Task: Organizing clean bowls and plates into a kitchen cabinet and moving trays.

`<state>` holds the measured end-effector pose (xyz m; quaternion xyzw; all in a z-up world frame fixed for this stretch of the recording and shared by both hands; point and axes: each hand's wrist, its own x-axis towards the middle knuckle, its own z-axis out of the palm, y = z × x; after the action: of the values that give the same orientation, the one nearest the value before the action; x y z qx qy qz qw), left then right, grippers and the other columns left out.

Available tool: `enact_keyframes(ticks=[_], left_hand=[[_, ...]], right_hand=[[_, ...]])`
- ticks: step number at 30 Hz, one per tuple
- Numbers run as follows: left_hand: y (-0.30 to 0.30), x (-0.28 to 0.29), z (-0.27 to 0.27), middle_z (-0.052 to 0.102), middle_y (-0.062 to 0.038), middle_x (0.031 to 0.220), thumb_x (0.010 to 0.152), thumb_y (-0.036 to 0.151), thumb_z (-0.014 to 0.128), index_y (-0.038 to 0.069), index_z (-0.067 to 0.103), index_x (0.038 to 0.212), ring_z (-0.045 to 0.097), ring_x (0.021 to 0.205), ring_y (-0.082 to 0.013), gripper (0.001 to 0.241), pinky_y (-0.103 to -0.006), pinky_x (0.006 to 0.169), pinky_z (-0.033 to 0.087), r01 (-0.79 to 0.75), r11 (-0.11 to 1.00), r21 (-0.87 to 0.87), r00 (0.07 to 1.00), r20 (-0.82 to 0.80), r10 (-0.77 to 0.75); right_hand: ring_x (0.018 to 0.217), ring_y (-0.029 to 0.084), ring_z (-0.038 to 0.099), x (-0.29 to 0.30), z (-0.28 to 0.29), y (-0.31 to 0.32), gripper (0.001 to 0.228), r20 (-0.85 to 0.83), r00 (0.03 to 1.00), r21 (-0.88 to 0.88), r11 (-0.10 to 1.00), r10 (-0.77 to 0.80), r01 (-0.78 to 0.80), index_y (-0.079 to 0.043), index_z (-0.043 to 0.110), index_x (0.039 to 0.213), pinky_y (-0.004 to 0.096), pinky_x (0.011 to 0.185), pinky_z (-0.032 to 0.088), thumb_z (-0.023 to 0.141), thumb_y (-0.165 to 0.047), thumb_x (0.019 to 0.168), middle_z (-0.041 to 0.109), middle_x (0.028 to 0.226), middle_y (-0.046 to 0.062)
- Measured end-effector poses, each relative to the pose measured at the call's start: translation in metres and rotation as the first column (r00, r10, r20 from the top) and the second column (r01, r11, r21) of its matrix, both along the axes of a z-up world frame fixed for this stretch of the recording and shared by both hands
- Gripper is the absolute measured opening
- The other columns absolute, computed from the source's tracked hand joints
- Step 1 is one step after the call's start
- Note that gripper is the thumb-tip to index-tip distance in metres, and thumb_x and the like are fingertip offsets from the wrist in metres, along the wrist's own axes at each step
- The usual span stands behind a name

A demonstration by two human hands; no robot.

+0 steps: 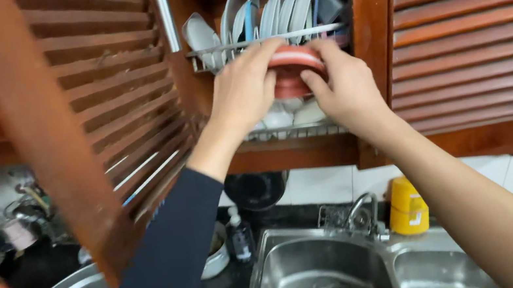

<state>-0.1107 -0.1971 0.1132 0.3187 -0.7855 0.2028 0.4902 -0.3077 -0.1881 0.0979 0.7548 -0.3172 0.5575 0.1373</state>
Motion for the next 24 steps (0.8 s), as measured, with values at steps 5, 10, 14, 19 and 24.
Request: enact_keyframes(ticks=[5, 10, 14, 19, 24], left_hand=[[-0.09, -0.025, 0.062, 0.066, -0.01, 0.114, 0.088, -0.004, 0.063, 0.015, 0.059, 0.128, 0.063, 0.11, -0.0349, 0.045, -0.0505, 0.086, 0.054, -0.176, 0.96, -0.217, 0.982, -0.102, 0.157], [-0.193, -0.04, 0.086, 0.065, -0.012, 0.119, 0.085, -0.005, 0.063, 0.017, 0.057, 0.134, 0.063, 0.115, -0.0346, 0.053, -0.0472, 0.096, 0.055, -0.303, 0.931, -0.204, 0.953, -0.041, 0.301], [-0.207, -0.051, 0.08, 0.052, -0.022, 0.129, 0.075, 0.006, 0.075, 0.013, 0.032, 0.151, 0.053, 0.119, -0.0438, 0.088, -0.0518, 0.095, 0.047, -0.256, 0.966, 0.034, 0.967, 0.001, 0.256], [-0.184, -0.044, 0.067, 0.051, -0.022, 0.134, 0.052, 0.004, 0.074, 0.012, 0.029, 0.159, 0.058, 0.116, -0.0475, 0.116, -0.0603, 0.084, 0.051, -0.418, 0.875, -0.243, 0.889, 0.087, 0.449], [-0.18, -0.052, 0.066, 0.064, -0.013, 0.116, 0.088, 0.005, 0.066, 0.017, 0.057, 0.133, 0.07, 0.098, -0.0383, 0.048, -0.051, 0.081, 0.057, -0.275, 0.932, -0.237, 0.95, 0.082, 0.301]], right_hand=[[0.097, 0.034, 0.072, -0.039, -0.009, -0.04, 0.042, -0.061, 0.992, -0.118, 0.986, 0.108, -0.115, 0.001, 0.057, 0.131, 0.042, 0.081, 0.058, 0.072, -0.016, 0.095, 0.071, 0.113, 0.022], [0.078, 0.027, 0.074, -0.048, -0.002, -0.029, 0.044, -0.087, 0.989, 0.333, 0.939, 0.122, -0.087, -0.006, 0.06, 0.131, 0.038, 0.071, 0.06, 0.071, -0.021, 0.091, 0.073, 0.106, 0.017], [0.095, 0.025, 0.075, -0.059, -0.009, -0.042, 0.041, -0.129, 0.965, 0.304, 0.936, 0.227, -0.179, -0.004, 0.06, 0.131, 0.035, 0.08, 0.06, 0.069, -0.018, 0.093, 0.073, 0.113, 0.018], [0.107, 0.024, 0.074, -0.048, -0.019, -0.057, 0.04, -0.09, 0.937, 0.277, 0.913, 0.336, -0.301, -0.002, 0.059, 0.129, 0.035, 0.086, 0.062, 0.068, -0.019, 0.095, 0.072, 0.118, 0.018], [0.113, 0.025, 0.073, -0.041, -0.021, -0.064, 0.039, -0.029, 0.948, 0.283, 0.912, 0.317, -0.296, -0.001, 0.06, 0.128, 0.035, 0.091, 0.059, 0.069, -0.018, 0.095, 0.073, 0.119, 0.018]])
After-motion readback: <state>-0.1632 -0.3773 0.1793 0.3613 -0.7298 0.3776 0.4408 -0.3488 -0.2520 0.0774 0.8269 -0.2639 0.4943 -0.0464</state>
